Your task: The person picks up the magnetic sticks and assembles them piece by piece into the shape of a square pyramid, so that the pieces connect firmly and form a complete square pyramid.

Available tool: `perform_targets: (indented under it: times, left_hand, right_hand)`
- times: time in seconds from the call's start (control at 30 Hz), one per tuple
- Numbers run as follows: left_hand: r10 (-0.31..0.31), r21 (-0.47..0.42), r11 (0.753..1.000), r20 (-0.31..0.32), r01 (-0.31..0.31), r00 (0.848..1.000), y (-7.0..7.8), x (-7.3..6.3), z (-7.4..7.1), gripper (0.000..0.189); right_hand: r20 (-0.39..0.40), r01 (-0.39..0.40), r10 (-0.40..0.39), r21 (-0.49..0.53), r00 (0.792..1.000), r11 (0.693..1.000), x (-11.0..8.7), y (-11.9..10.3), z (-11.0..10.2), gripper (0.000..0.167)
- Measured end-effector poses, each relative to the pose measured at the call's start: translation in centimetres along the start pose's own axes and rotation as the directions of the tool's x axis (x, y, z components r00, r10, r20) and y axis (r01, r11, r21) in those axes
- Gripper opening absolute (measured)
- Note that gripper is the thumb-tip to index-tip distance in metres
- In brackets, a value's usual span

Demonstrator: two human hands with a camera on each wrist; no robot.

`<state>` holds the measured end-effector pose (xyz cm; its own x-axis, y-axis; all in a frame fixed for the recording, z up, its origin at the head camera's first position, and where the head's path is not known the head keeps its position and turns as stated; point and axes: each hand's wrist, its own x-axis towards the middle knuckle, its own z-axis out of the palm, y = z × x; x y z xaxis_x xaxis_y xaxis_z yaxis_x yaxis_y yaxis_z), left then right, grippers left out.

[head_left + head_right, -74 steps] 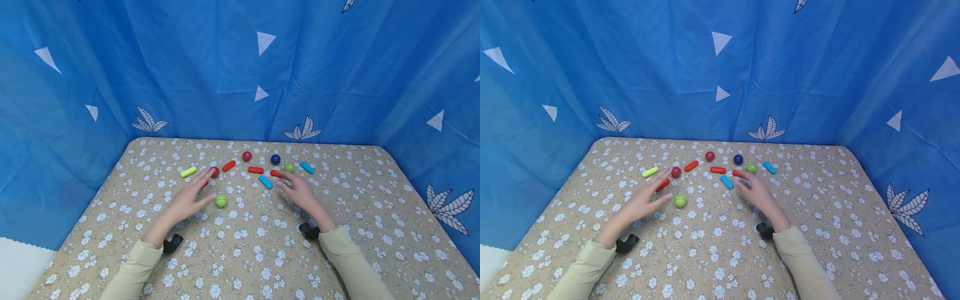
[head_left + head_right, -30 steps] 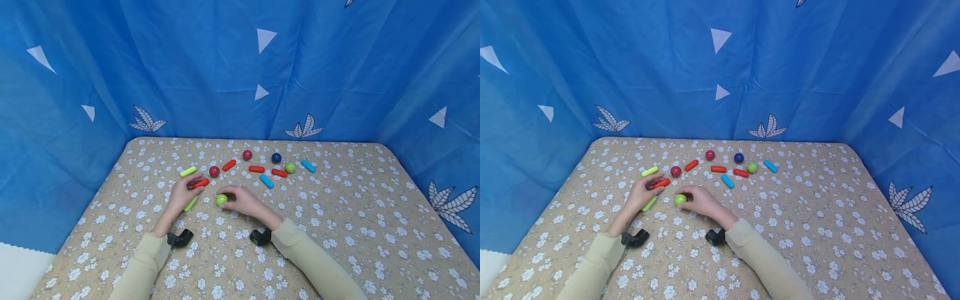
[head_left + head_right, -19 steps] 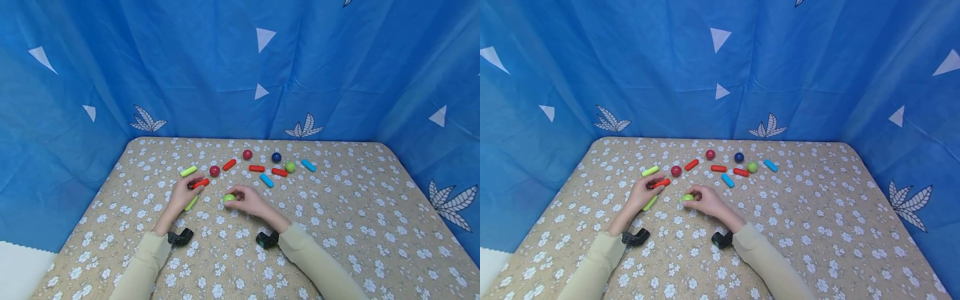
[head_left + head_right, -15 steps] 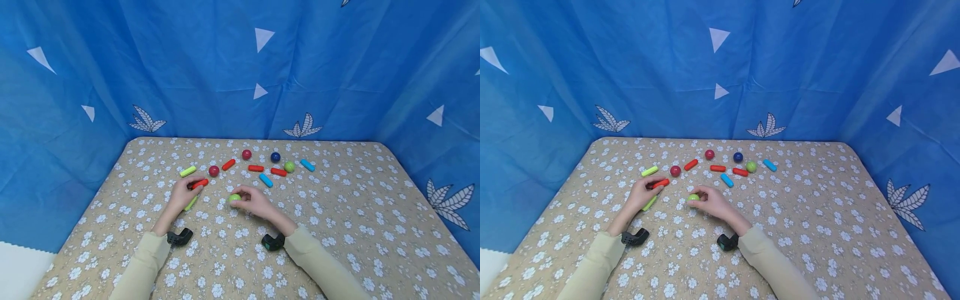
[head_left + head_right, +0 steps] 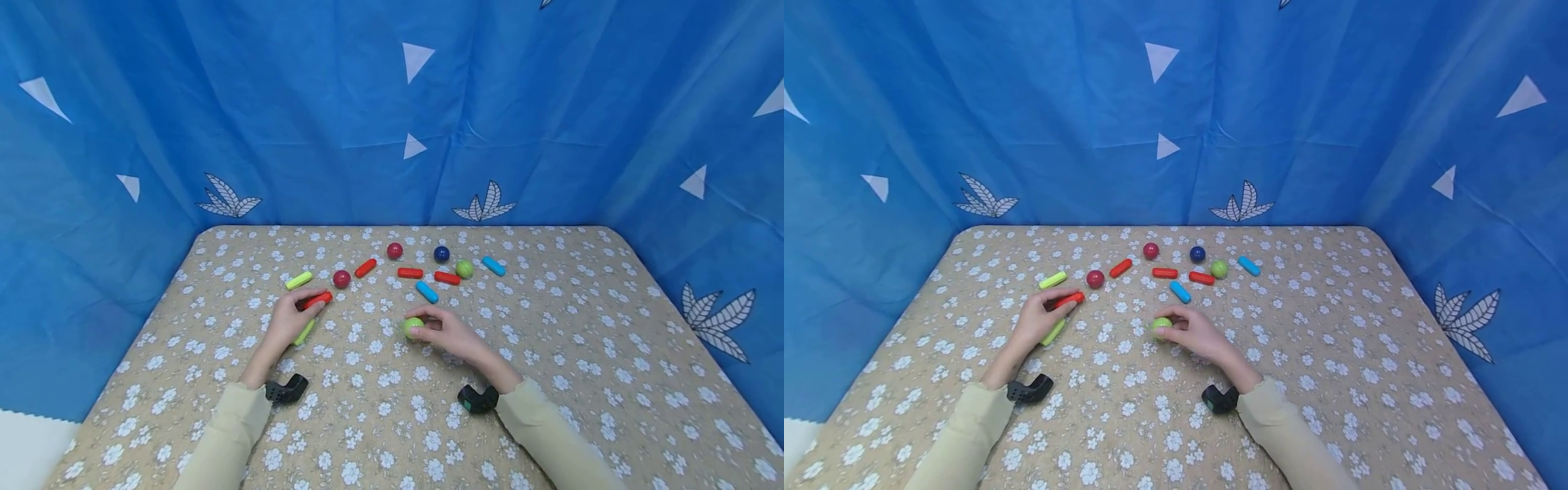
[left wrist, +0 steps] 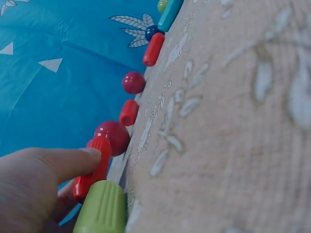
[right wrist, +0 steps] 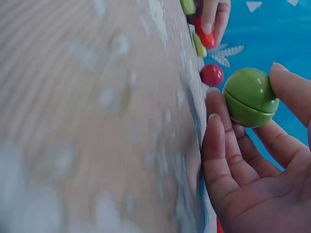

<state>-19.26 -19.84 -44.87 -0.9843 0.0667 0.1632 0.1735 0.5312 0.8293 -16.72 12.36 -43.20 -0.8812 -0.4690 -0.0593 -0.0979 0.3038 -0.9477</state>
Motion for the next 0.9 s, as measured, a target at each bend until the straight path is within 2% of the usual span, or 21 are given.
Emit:
perform_targets:
  times: [0.17,0.4,0.53,0.63,0.77,0.9]
  left_hand:
    - [0.039,-0.054,0.998,0.008,-0.038,0.999,1.0,-0.1,-0.3,0.028]
    - [0.071,-0.146,0.987,0.03,-0.066,0.997,3.8,-0.8,0.0,0.028]
    - [0.054,-0.223,0.974,0.077,-0.036,0.996,5.6,-1.6,1.3,0.027]
    - [0.044,-0.261,0.965,0.153,-0.002,0.987,6.3,-2.4,2.8,0.028]
    - [0.048,-0.256,0.966,0.255,0.02,0.966,6.2,-3.5,4.6,0.028]
    - [0.089,-0.276,0.961,0.308,0.0,0.947,5.8,-4.0,5.8,0.027]
  right_hand:
    - [-0.021,-0.03,0.031,0.038,0.999,0.999,-0.8,0.6,-1.2,0.037]
    - [-0.024,-0.048,0.052,0.149,0.998,0.988,-1.2,1.4,-2.0,0.036]
    - [-0.005,-0.03,0.031,0.127,1.0,0.991,-1.2,1.5,-2.1,0.04]
    - [0.008,-0.01,0.009,0.095,1.0,0.995,-1.6,1.9,-2.2,0.04]
    - [0.012,0.007,-0.009,0.106,1.0,0.994,-2.2,2.5,-2.1,0.038]
    - [0.001,0.02,-0.021,0.115,1.0,0.993,-2.5,2.8,-1.7,0.04]
